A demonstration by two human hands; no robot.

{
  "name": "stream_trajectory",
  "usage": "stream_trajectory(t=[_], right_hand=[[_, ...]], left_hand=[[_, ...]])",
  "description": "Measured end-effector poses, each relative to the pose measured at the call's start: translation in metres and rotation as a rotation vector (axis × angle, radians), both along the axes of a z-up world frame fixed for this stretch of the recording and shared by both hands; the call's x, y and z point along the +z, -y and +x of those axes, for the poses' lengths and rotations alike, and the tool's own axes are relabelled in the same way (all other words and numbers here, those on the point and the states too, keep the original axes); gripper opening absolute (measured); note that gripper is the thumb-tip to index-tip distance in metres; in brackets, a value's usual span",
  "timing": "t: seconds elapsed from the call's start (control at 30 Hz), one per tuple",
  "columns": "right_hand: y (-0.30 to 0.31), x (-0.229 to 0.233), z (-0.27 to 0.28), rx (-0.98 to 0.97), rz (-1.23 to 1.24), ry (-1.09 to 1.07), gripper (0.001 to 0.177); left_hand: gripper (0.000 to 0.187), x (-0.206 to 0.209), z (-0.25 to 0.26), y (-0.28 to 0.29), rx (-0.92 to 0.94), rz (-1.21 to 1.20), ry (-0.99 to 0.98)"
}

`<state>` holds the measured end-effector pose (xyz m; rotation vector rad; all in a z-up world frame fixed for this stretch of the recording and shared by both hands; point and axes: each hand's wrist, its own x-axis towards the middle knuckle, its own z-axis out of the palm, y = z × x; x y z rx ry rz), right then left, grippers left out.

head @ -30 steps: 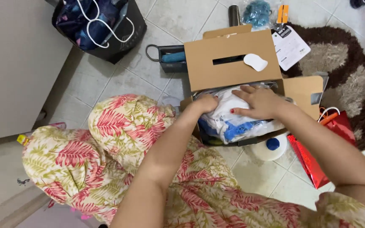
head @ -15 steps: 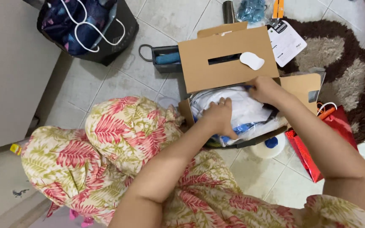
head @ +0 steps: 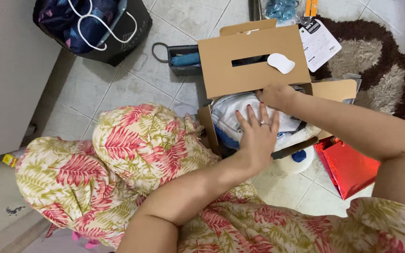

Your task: The person sits on the floor and organizes various items. They place a white cord into a plastic container, put a grey cloth and a dark blue bag into a tote bag, and then sort through a black box containing small packaged items. Finally, they pack folded white and blue cloths into a clear bag and place it into a cardboard box.

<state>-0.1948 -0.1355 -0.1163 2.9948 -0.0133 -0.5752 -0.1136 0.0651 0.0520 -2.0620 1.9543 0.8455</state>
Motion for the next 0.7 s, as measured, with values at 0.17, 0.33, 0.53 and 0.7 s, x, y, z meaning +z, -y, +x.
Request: stream_trajectory(t=[0.17,0.33,0.53,0.7], right_hand=[[0.005,-0.020,0.001,0.102,-0.034,0.062,0.018],[0.005,-0.016,-0.002,-0.111,0.081,0.173,0.014],[-0.010,0.018,-0.003,0.058,0.074,0.089,0.016],[-0.009,0.069,-0.001,0.012,0.113,-0.027,0.015]], left_hand=[[0.081,-0.055,-0.028,-0.007,0.018,-0.270,0.251],[0.072,-0.059,-0.022,-0.002,0.038,-0.242,0.218],[0.071,-0.054,-0.013,-0.023,0.034,-0.216,0.145],[0.074,-0.064,0.004,-0.030,-0.013,-0.215,0.081]])
